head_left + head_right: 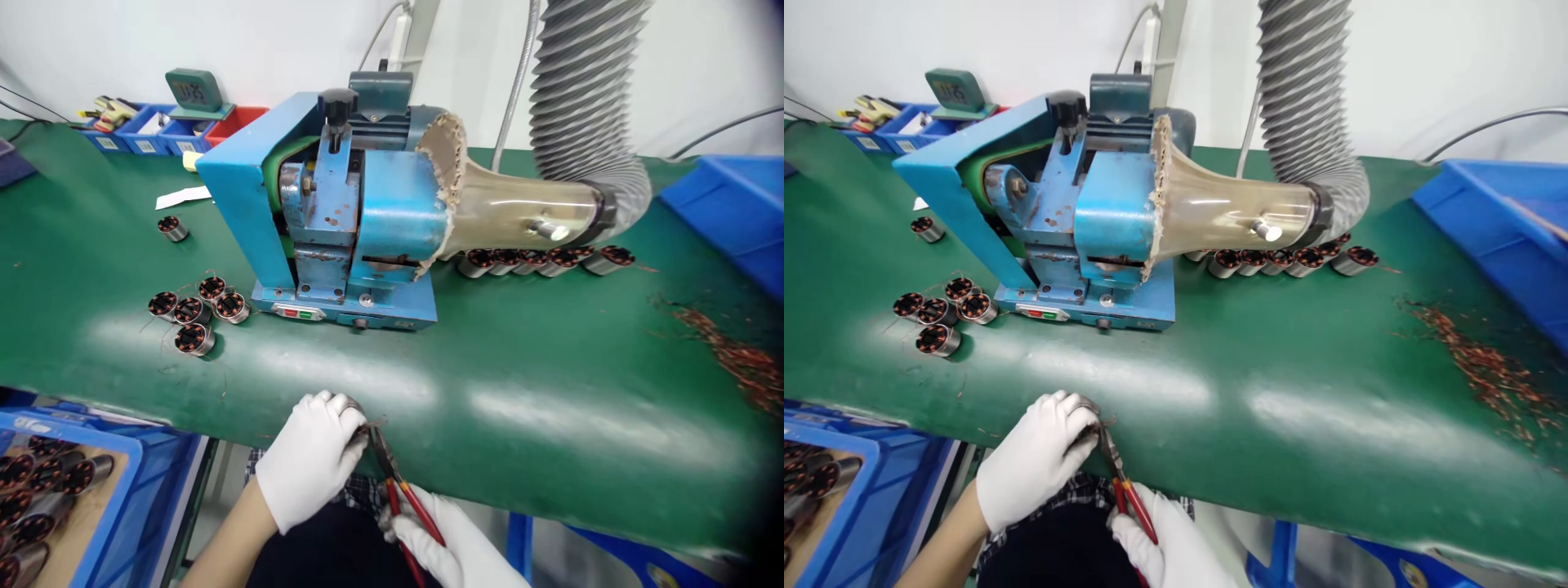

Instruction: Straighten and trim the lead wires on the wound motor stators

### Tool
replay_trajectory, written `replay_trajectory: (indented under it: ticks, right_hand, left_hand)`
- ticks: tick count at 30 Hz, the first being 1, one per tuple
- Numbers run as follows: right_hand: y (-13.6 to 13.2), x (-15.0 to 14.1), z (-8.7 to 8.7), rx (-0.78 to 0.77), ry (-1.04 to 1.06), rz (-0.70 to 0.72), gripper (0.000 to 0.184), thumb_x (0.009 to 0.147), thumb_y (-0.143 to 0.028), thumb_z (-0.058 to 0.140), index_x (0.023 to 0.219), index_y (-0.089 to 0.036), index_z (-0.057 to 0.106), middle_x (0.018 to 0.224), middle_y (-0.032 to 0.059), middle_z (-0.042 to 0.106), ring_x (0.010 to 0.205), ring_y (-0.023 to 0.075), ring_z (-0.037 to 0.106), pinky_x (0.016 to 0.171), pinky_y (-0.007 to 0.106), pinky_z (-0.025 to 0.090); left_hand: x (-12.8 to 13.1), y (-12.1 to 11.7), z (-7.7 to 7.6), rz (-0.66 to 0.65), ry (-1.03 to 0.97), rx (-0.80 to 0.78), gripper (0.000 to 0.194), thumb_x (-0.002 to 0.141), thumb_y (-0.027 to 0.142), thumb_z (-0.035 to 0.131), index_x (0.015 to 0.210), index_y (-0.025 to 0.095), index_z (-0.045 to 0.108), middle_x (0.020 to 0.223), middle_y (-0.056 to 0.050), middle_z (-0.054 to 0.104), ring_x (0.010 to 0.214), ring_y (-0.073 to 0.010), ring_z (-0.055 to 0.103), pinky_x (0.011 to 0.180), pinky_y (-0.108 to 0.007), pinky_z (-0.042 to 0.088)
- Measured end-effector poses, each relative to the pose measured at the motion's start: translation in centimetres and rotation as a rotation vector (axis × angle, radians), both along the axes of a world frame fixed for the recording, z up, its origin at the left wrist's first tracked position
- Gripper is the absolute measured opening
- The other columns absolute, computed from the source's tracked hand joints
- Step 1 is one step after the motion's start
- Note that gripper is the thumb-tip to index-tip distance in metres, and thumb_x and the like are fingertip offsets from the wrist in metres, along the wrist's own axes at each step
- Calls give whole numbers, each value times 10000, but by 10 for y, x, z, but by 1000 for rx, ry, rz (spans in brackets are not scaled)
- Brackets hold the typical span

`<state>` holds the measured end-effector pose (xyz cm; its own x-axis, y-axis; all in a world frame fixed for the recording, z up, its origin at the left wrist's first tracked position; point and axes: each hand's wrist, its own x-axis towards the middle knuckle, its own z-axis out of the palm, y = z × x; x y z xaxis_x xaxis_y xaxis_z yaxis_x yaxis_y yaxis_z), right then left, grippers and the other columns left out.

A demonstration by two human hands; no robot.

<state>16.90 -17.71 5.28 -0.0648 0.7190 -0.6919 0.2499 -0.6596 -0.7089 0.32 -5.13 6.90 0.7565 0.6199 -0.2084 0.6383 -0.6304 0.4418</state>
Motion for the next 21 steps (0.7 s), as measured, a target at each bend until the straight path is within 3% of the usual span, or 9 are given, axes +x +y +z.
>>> replay_trajectory:
  ticks: [9,15,19,21]
  right_hand:
    - [-5,-5,-7,-49,23,-49,602,784,-535,515,1258,-165,491,1238,89,566,1174,292,467,1035,379,305]
    - [-3,-12,-5,-36,71,-122,559,786,-560,498,1176,-165,559,930,78,688,1089,294,531,1000,396,346]
    - [-7,-19,-14,-11,-5,-196,616,727,-605,541,1160,-167,566,1203,112,583,1188,313,440,1047,424,271]
    - [-8,-24,-19,6,-21,-252,591,718,-615,544,1101,-167,594,1152,113,610,1154,319,468,1022,429,311]
  left_hand:
    - [0,2,-1,-20,31,19,36,858,247,495,868,223,520,950,-9,569,868,-205,513,736,-335,402]
    - [0,2,0,-20,-2,10,66,883,269,462,890,244,523,950,4,562,864,-194,507,742,-325,396]
    - [-1,3,-1,-27,-8,-1,91,891,274,447,891,241,532,941,-2,563,865,-194,508,740,-328,393]
    - [-1,3,0,-33,-6,0,93,890,274,448,886,239,534,939,-4,565,863,-195,511,739,-330,395]
